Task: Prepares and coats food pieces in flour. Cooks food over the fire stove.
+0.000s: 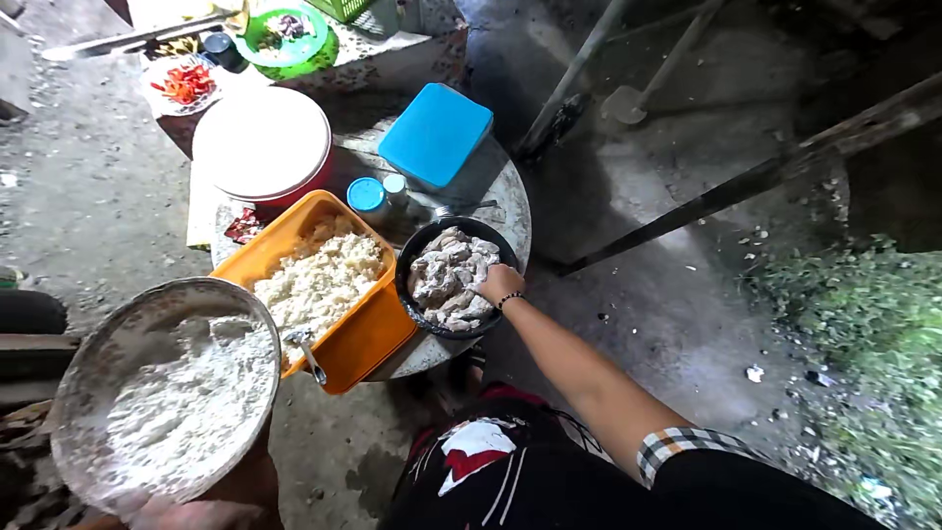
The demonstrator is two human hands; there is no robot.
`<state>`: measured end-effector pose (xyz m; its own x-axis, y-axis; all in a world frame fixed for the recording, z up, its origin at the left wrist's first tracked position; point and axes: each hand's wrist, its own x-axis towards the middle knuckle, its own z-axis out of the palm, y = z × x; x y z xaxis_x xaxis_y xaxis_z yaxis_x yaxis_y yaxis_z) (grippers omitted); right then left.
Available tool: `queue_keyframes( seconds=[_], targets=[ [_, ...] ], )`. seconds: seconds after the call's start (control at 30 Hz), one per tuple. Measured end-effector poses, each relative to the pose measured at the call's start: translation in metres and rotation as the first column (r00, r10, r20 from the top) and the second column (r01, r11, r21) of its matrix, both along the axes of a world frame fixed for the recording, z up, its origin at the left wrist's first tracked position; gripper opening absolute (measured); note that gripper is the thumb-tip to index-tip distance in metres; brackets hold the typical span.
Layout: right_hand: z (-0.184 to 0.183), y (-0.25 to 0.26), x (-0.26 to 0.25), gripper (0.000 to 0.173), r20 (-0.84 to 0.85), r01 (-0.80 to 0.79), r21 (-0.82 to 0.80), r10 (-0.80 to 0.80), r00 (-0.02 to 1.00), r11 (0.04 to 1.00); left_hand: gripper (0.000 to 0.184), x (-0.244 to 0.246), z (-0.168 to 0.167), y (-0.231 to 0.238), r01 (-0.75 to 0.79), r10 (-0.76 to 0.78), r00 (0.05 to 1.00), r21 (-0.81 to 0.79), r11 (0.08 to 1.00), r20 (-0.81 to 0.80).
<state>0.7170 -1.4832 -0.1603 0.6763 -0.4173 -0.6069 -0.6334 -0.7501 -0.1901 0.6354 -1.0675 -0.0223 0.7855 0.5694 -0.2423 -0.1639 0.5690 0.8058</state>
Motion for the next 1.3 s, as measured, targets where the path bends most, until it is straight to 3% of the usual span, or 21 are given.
queue_keyframes(
  seconds=[0.1, 0.23, 0.4, 0.53, 0.7, 0.9, 1.13, 1.3],
  targets=[
    [0.006, 0.001, 0.002, 0.041, -0.013, 0.073, 0.056, -0.073, 0.997, 0.996, 0.068, -0.001, 0.002, 0.002, -0.009, 0.009, 1.000, 0.014, 1.000, -0.005],
    [0.004, 0.004, 0.002, 0.046, 0.023, 0.128, 0.055, -0.129, 0.991, 0.990, 0.067, -0.002, 0.001, 0.004, 0.027, -0.027, 1.000, 0.055, 0.998, 0.002],
    [-0.015, 0.010, -0.001, 0.045, 0.128, 0.117, -0.033, -0.112, 0.986, 0.993, 0.064, 0.000, -0.005, 0.006, 0.029, -0.029, 1.000, 0.066, 0.997, 0.000],
    [-0.017, 0.007, -0.004, 0.053, 0.219, 0.177, 0.019, -0.177, 0.960, 0.984, 0.066, 0.003, -0.004, 0.003, 0.033, -0.031, 0.999, 0.064, 0.997, -0.030],
    [-0.004, -0.015, 0.003, 0.030, 0.360, 0.165, 0.141, -0.206, 0.910, 0.976, 0.066, 0.004, -0.010, 0.002, 0.095, -0.095, 0.995, 0.068, 0.993, -0.001],
    [0.015, -0.045, 0.013, 0.025, 0.466, 0.086, 0.219, -0.181, 0.866, 0.972, 0.061, 0.005, -0.016, -0.007, 0.145, -0.140, 0.989, 0.151, 0.978, -0.046],
    [0.071, -0.067, 0.027, 0.023, 0.557, -0.068, 0.390, -0.176, 0.812, 0.918, 0.054, 0.001, -0.028, -0.025, 0.236, -0.229, 0.972, 0.186, 0.954, -0.061],
    [0.142, -0.064, 0.038, 0.023, 0.685, -0.266, 0.437, -0.126, 0.717, 0.859, 0.050, 0.001, -0.037, -0.045, 0.358, -0.353, 0.934, 0.104, 0.928, -0.060]
  ],
)
